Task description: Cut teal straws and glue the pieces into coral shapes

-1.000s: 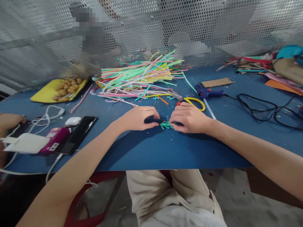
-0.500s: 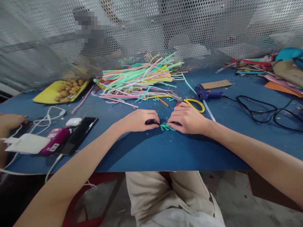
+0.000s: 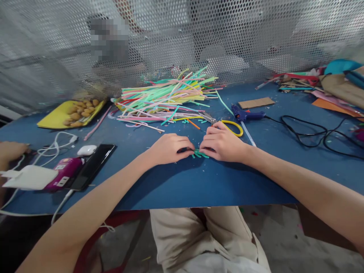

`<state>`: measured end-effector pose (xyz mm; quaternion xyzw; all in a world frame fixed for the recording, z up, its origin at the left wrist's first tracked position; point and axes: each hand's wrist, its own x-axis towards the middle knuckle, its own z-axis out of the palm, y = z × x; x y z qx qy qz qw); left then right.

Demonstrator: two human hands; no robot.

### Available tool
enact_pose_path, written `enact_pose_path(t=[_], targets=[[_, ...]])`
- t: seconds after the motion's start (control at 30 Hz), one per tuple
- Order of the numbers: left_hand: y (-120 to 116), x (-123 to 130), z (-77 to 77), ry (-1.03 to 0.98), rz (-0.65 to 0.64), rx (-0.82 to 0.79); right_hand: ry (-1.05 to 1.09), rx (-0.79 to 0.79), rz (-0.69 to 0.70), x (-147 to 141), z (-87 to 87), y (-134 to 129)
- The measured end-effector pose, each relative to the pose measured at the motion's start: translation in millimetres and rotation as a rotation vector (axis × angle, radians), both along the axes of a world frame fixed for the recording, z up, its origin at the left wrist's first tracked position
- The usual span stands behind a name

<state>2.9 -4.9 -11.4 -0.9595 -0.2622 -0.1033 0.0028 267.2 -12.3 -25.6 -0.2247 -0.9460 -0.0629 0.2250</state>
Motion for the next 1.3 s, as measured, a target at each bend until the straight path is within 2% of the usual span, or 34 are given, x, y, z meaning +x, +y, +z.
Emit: enact_pose_path(t=[0.63,0.7,0.8,0.93,1.1,1.3], targets=[[1,3,-1.4,-0.021,0.004,-0.018,0.017,-0.024,-0.003,1,3.7,0],[1,2,-1.7,-0.029,0.004,-0.026,0.075,-0.021,-0.036,4,6.2,2],[1,0,0.0,-0.044,0.004,-0.038,0.168,-0.027,-0.164,11,8.2,8],[1,-3,4.7,-0.102,0.033,-0.037,0.138,-0.027,-0.249,18,6.8,17],[3,-4,7.1,-0.212,0.115,0.006,0.166,-0.054,-0.165,16,9.6,14],[4,-3,5.1,-0.174,0.18,0.013,0.174,-0.053,-0.068,2,11.3,2]])
